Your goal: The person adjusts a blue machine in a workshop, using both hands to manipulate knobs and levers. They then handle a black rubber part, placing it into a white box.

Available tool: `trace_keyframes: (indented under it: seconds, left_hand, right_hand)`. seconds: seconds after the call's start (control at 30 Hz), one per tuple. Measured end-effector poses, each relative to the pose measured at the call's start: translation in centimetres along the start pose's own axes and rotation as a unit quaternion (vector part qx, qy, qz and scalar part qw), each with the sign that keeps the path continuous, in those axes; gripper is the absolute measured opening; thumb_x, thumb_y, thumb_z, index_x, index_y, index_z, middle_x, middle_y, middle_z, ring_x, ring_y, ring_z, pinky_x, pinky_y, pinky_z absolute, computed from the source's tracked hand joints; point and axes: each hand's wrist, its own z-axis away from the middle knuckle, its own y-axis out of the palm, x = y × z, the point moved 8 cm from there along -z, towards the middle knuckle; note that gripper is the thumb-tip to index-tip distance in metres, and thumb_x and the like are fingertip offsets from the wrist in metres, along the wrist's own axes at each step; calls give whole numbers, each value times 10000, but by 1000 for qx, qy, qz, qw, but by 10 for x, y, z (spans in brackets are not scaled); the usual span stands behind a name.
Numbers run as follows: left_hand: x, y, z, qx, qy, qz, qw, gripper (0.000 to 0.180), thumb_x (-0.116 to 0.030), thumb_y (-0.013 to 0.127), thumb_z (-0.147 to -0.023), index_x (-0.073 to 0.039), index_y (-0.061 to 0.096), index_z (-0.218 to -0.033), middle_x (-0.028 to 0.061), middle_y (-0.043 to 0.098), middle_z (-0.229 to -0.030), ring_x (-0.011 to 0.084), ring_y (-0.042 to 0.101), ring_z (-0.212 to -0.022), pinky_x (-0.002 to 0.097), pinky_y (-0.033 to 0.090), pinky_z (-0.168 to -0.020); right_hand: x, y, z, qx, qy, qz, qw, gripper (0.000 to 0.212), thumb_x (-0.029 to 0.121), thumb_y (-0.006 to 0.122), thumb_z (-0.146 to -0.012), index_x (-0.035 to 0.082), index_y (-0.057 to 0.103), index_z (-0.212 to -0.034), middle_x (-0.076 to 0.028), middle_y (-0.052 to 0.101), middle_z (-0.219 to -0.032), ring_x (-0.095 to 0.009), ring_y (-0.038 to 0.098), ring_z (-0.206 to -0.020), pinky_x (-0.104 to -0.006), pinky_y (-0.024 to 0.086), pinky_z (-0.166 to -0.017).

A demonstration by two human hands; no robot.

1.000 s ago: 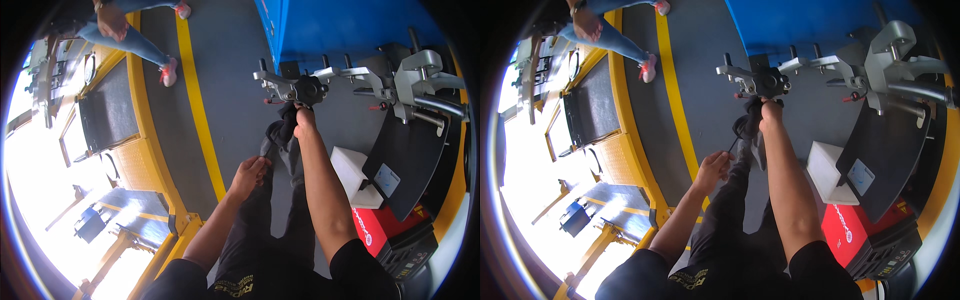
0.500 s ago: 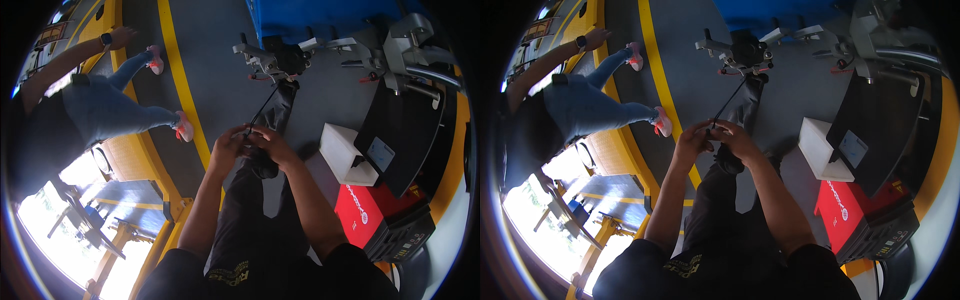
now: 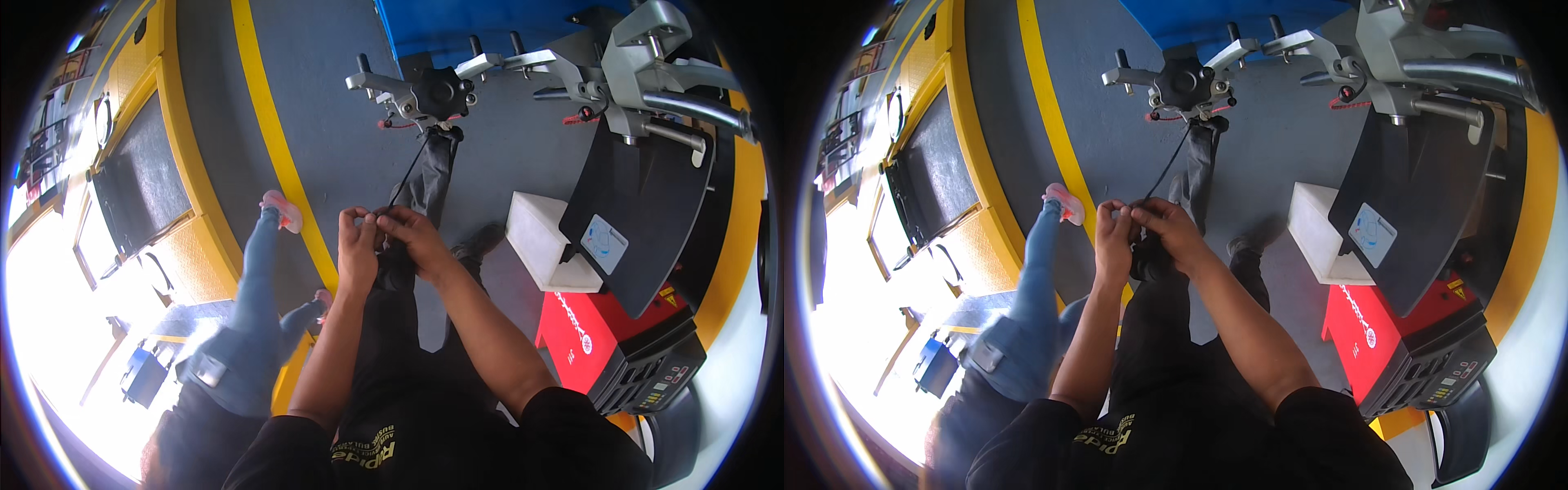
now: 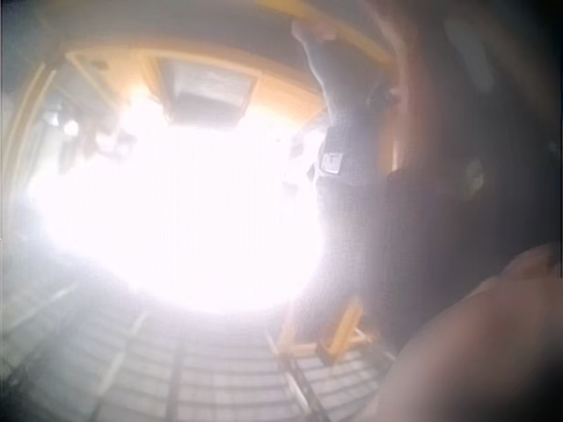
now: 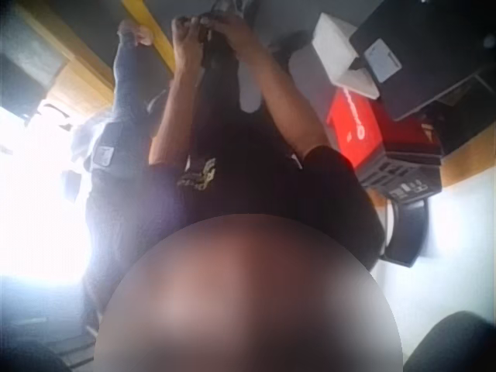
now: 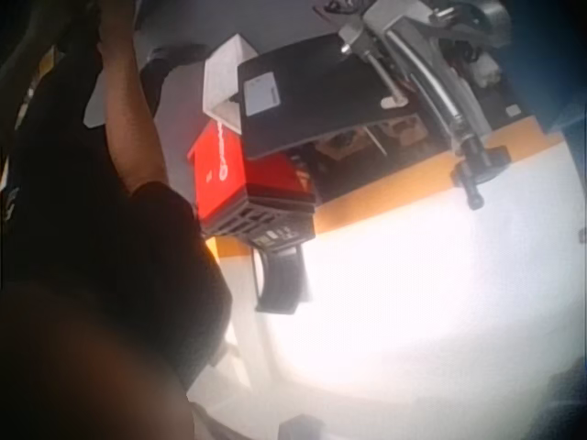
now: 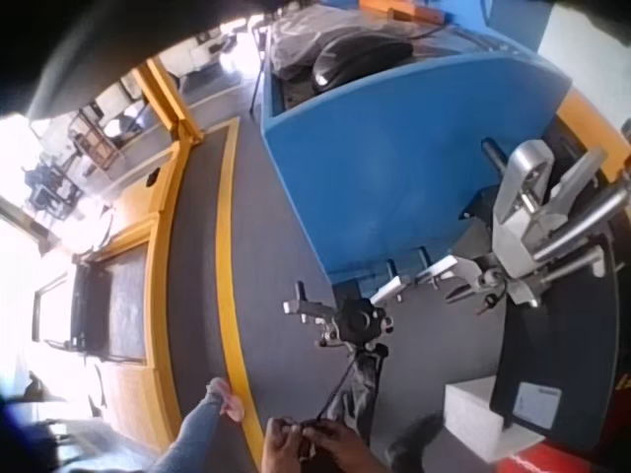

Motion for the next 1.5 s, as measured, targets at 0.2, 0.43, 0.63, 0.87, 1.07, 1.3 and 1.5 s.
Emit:
trace_keyframes:
  seconds: [0.2,0.43,0.63,0.87,1.07,1.3,1.5]
  left_hand:
    - [-5,-1,9,70,62,109,990,113,-99,533,-1059,-64,474,-1148,-14,498,-757,62,453,-646,265,388,-602]
    - [0,-88,-41,-11,31,257,966,246,-166,573,-1059,-71,491,-1271,54,596,-862,117,548,-722,277,460,-675]
    - [31,-83,-40,-50,-134,52,988,431,-289,550,-1086,-75,433,-1441,146,651,-1092,150,616,-786,301,517,-685]
    - [73,103,96,360,-137,-14,923,673,-232,728,-982,-60,390,-1539,97,645,-1320,200,590,-1238,329,452,-1048]
    - [109,163,137,357,-141,-226,895,329,-103,723,-938,-14,648,-1246,62,714,-1097,164,642,-1100,314,479,-998]
    - [151,195,205,368,-175,-366,837,214,-183,701,-935,7,713,-1030,115,746,-1001,201,694,-931,331,535,-895]
    - [154,255,259,453,-217,-374,780,218,-124,652,-949,4,714,-1116,94,734,-1068,185,678,-1034,324,491,-989]
  right_hand:
    - [20,-43,-42,-142,-11,-163,976,174,239,677,-1027,66,694,-1034,-13,646,-921,-134,624,-827,-290,519,-782]
    - [75,-57,-130,-243,-125,-262,925,222,217,463,-1106,40,589,-1152,-158,704,-991,-291,719,-819,-391,611,-755]
    - [35,-62,-39,-186,-169,-73,965,222,243,659,-1020,31,675,-1083,-117,744,-944,-187,677,-757,-316,540,-667]
    - [-21,-107,122,-329,-64,-9,942,274,279,623,-1036,21,678,-1108,-78,712,-1014,-185,648,-984,-346,500,-932]
    - [6,-263,209,-183,-155,73,968,359,369,601,-1044,27,687,-1111,-73,733,-1001,-201,690,-901,-351,550,-838]
    - [40,-559,229,-586,-112,162,786,337,232,660,-958,31,699,-1225,-163,712,-1234,-309,689,-1039,-417,539,-917]
    - [44,-562,260,-487,-180,-19,855,331,259,703,-955,68,746,-1222,-75,722,-1281,-209,614,-1254,-357,459,-1046]
